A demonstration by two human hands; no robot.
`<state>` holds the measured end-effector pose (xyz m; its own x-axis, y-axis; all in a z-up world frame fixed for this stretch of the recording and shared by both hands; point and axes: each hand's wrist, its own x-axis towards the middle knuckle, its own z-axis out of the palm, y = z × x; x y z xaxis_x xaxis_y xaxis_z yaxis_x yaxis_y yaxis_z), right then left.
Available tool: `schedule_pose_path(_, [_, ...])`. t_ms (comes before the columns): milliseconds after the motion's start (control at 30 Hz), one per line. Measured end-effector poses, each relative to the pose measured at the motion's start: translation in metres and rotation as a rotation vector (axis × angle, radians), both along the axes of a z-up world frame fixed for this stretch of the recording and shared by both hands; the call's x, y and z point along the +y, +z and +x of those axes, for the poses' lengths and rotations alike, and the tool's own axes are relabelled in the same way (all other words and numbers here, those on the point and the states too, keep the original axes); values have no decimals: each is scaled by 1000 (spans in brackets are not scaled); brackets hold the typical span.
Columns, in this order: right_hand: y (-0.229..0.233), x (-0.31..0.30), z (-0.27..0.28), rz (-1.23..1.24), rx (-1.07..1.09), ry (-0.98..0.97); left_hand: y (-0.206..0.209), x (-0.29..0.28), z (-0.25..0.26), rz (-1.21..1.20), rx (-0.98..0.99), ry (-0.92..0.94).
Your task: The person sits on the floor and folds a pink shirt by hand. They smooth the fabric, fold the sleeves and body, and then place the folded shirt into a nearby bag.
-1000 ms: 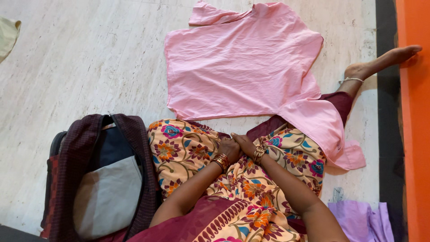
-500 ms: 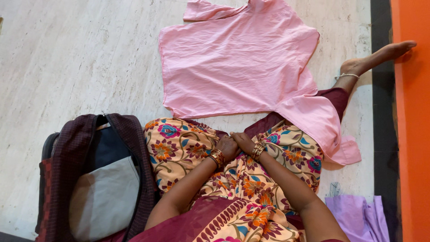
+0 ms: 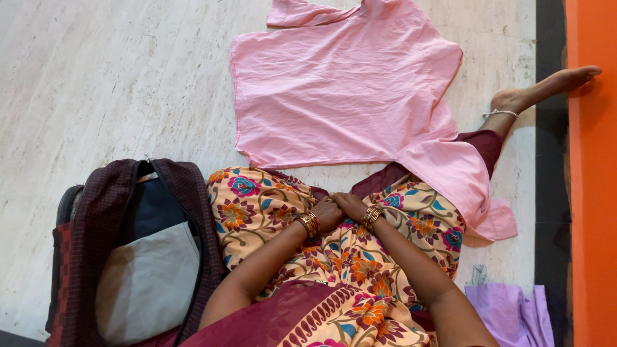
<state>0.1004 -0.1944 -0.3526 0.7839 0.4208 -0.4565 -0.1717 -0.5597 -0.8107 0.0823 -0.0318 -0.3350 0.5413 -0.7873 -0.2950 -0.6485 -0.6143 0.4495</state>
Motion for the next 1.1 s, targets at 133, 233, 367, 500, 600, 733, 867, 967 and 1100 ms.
schedule_pose_path(133, [4,-1,1,-54,53,-24,10,-2,0,49,25,4])
schedule_pose_path(233, [7,0,2,-35,70,-74,27,-2,1,50,56,31])
schedule_pose_path(367, [21,1,5,-45,39,-99,36,-1,-2,62,4,73])
schedule_pose_path(500, [43,-17,7,-237,-146,-156,42,-11,-3,13,-20,190])
schedule_pose_path(600, [53,-67,9,-302,-736,-270,55,-8,-8,-22,16,260])
schedule_pose_path(733, [78,-184,-23,-425,-961,-822,66,-8,-7,-19,93,304])
schedule_pose_path(867, [82,-254,-59,-130,-864,-1408,70,-7,-5,-48,69,307])
schedule_pose_path(967, [65,-271,-103,-418,-547,-1362,74,-8,-4,-35,124,315])
schedule_pose_path(1100, [40,-256,-153,-808,-717,-947,77,-8,0,-21,148,316])
